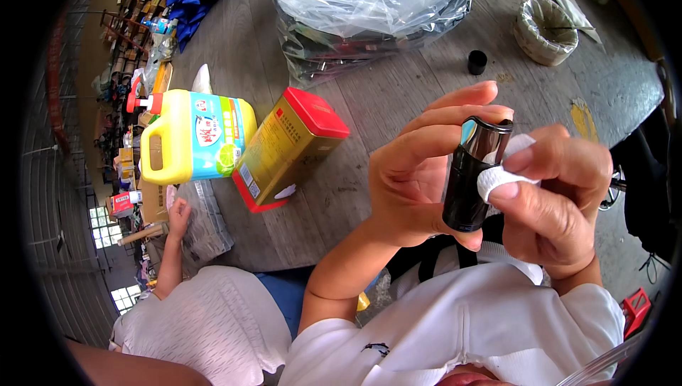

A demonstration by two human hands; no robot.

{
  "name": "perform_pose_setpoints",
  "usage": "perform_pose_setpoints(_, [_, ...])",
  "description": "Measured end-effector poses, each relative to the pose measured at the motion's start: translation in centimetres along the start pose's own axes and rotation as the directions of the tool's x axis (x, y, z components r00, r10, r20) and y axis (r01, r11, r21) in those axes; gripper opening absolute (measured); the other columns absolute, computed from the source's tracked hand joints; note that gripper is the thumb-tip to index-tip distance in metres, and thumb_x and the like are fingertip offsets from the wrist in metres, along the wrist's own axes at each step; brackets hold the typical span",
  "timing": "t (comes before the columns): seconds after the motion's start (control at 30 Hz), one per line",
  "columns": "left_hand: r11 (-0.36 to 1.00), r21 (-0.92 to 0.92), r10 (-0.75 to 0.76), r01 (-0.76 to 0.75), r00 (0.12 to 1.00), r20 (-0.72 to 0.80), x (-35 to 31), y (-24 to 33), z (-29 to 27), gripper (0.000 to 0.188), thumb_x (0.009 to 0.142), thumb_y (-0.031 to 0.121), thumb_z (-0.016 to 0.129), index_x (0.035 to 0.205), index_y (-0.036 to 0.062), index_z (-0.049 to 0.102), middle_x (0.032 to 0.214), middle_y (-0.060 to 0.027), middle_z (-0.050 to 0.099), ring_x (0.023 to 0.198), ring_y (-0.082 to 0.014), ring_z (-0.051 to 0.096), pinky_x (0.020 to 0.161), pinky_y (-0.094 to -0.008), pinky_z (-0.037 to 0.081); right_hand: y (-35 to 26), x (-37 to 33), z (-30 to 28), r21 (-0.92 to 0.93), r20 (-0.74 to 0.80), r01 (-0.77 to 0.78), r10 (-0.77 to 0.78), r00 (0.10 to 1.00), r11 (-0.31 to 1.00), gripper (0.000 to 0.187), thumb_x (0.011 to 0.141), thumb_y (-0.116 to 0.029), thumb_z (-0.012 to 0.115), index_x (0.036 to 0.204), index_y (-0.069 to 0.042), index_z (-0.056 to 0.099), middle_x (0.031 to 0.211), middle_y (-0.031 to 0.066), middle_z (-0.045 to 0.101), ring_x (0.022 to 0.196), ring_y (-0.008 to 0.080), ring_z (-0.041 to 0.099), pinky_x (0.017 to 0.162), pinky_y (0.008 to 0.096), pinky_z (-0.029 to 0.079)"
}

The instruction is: The person repeatedly picks up small black cylindrical parts, wipes them with a white tissue, and uses a thin metal tool to clean the interior. Finished parts are placed into a plastic bag on the table.

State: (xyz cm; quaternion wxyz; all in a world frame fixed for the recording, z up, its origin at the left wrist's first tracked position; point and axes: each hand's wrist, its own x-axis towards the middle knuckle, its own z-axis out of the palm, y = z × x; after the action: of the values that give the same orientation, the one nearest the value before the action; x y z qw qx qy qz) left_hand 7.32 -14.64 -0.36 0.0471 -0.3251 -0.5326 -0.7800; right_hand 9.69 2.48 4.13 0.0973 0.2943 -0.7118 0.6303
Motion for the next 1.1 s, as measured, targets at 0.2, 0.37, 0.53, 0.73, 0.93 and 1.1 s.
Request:
perform_pose_setpoints(0.2, [0.998, 0.059, 0.028, -0.025, 0.999, -0.046, 0.0, -0.2, 0.1, 0.071, 0.062, 0.029, 0.09, 0.12, 0.0018, 0.059, 0.128, -0.0213, 0.058, 0.134, -0.0378, 0.041, 0.109, -0.0503, 0.033, 0.2, -0.8, 0.3, -0.132, -0.02, 0.197, -0.201, 0.979, 0.972, 0.04, 0.074, 0.001, 0.075, 0.109, -0.014, 0.066, 0.103, 0.0107, 0.053, 0.077, 0.0229, 0.059, 0.064, 0.0315, 0.05])
perform_pose_setpoints(0.37, [0.984, 0.178, 0.027, -0.008, 0.994, -0.104, -0.2, 0.2, 0.4, 0.068, 0.064, 0.03, 0.089, 0.117, -0.0007, 0.06, 0.126, -0.0214, 0.06, 0.131, -0.0386, 0.044, 0.108, -0.0505, 0.034, -0.2, 0.1, 0.8, -0.234, -0.111, 0.108, -0.137, 0.984, 0.966, 0.043, 0.069, 0.003, 0.077, 0.107, -0.016, 0.067, 0.105, 0.0098, 0.052, 0.079, 0.0205, 0.059, 0.064, 0.0302, 0.05])
perform_pose_setpoints(0.53, [0.901, 0.408, 0.183, -0.15, 0.982, -0.044, 0.4, -0.2, -0.4, 0.054, 0.068, 0.026, 0.086, 0.109, -0.0008, 0.063, 0.121, -0.0199, 0.064, 0.128, -0.0378, 0.048, 0.106, -0.048, 0.037, 0.5, -0.5, -0.5, -0.115, 0.017, 0.111, -0.11, 0.994, 0.987, 0.04, 0.072, 0.004, 0.076, 0.108, -0.012, 0.068, 0.106, 0.0109, 0.054, 0.083, 0.0232, 0.062, 0.067, 0.0324, 0.052])
perform_pose_setpoints(0.73, [0.653, 0.73, 0.247, -0.203, 0.968, 0.048, 0.9, 1.1, -0.1, 0.044, 0.067, 0.021, 0.085, 0.1, 0.0004, 0.065, 0.115, -0.0158, 0.067, 0.119, -0.0358, 0.056, 0.099, -0.0434, 0.046, 0.6, -0.7, -0.3, -0.449, -0.011, 0.18, -0.207, 0.978, 0.875, 0.043, 0.068, 0.007, 0.078, 0.108, -0.007, 0.069, 0.108, 0.0139, 0.054, 0.091, 0.0239, 0.062, 0.075, 0.0316, 0.055])
perform_pose_setpoints(0.93, [0.724, 0.648, 0.186, -0.236, 0.972, 0.146, 0.9, 0.8, -0.6, 0.059, 0.065, 0.034, 0.088, 0.106, 0.0017, 0.062, 0.118, -0.0195, 0.065, 0.121, -0.0391, 0.054, 0.1, -0.0473, 0.044, 2.2, -0.9, -0.2, -0.222, -0.126, 0.18, -0.211, 0.969, 0.958, 0.033, 0.073, 0.003, 0.076, 0.103, -0.01, 0.07, 0.1, 0.0122, 0.056, 0.083, 0.0204, 0.059, 0.069, 0.0278, 0.051])
perform_pose_setpoints(1.1, [0.948, 0.306, 0.092, -0.091, 0.996, 0.01, 0.8, 0.4, 0.8, 0.054, 0.062, 0.025, 0.089, 0.104, -0.0007, 0.065, 0.115, -0.0171, 0.067, 0.123, -0.0374, 0.053, 0.101, -0.0461, 0.042, 3.3, -0.9, 0.7, -0.061, -0.217, 0.257, -0.265, 0.94, 0.964, 0.032, 0.072, 0.003, 0.076, 0.102, -0.009, 0.071, 0.092, 0.0109, 0.059, 0.071, 0.0191, 0.06, 0.065, 0.025, 0.049])
